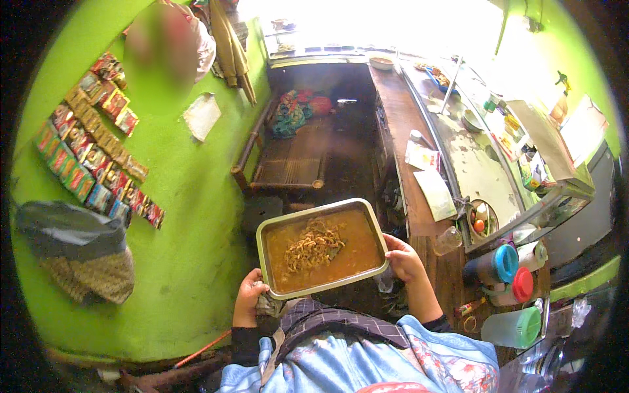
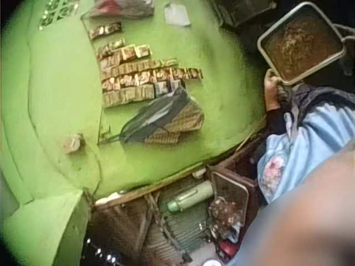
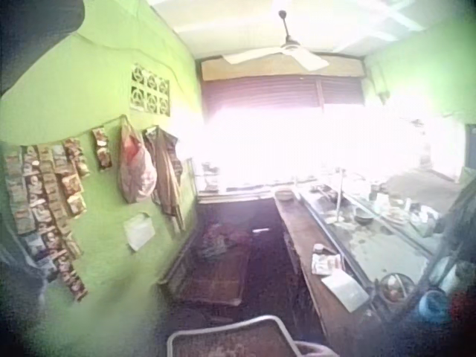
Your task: The person washes sliced potatoes in a sink, then transfers cooked noodles from a wok into a metal tray. They carry the tray to a display counter and arrange it among other prepared dishes.
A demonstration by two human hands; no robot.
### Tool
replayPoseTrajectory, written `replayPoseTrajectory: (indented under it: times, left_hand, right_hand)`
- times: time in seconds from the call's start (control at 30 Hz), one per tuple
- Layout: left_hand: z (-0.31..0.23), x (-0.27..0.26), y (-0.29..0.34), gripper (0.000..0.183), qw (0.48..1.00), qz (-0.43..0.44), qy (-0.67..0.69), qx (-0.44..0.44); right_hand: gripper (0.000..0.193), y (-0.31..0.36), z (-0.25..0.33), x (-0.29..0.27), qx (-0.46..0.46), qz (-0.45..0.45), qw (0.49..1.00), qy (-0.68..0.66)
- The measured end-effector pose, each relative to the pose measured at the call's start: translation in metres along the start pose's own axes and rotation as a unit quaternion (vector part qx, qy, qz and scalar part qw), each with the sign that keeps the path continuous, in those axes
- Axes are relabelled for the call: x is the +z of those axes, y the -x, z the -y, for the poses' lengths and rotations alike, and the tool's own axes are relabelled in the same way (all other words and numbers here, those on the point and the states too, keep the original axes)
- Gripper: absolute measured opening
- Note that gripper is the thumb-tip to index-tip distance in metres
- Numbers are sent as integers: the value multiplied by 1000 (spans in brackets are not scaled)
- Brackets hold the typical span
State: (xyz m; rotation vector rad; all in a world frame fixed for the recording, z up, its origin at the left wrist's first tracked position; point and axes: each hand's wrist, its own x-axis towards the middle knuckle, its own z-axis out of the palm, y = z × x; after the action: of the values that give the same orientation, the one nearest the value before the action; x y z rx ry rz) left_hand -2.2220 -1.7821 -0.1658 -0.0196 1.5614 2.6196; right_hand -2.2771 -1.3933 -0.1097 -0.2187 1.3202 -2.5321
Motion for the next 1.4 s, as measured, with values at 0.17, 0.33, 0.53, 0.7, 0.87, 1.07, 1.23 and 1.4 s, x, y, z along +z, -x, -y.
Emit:
replayPoseTrajectory:
  times: [0.17, 0.33, 0.53, 0.7, 0.87, 1.07, 1.23, 1.4]
  left_hand:
    - [12, -23, -113, 32, 997, 67, -35, -24]
    - [26, -49, -248, 32, 986, 132, -104, 3]
    - [9, -25, -380, 32, 982, 157, -104, -23]
    - [24, 15, -469, 34, 987, 138, -77, -33]
    - [23, 58, -561, 34, 991, 119, -52, -39]
    - [12, 105, -668, 29, 992, 106, -71, -4]
    - [7, 124, -773, 30, 988, 117, -102, -19]
    - [7, 138, -894, 33, 983, 159, -70, -58]
  right_hand:
    - [58, -71, -15, -46, -32, -30, 999, -6]
    - [63, -162, -35, -93, -77, -32, 996, 19]
    - [59, -253, 9, -135, -61, -88, 994, -3]
    - [58, -320, 55, -183, -85, -96, 992, 18]
    - [58, -398, 108, -223, -85, -110, 990, 8]
    - [56, -496, 178, -274, -57, -114, 992, 21]
    - [55, -572, 205, -317, -69, -119, 990, 26]
    - [60, -651, 221, -349, -77, -217, 972, 44]
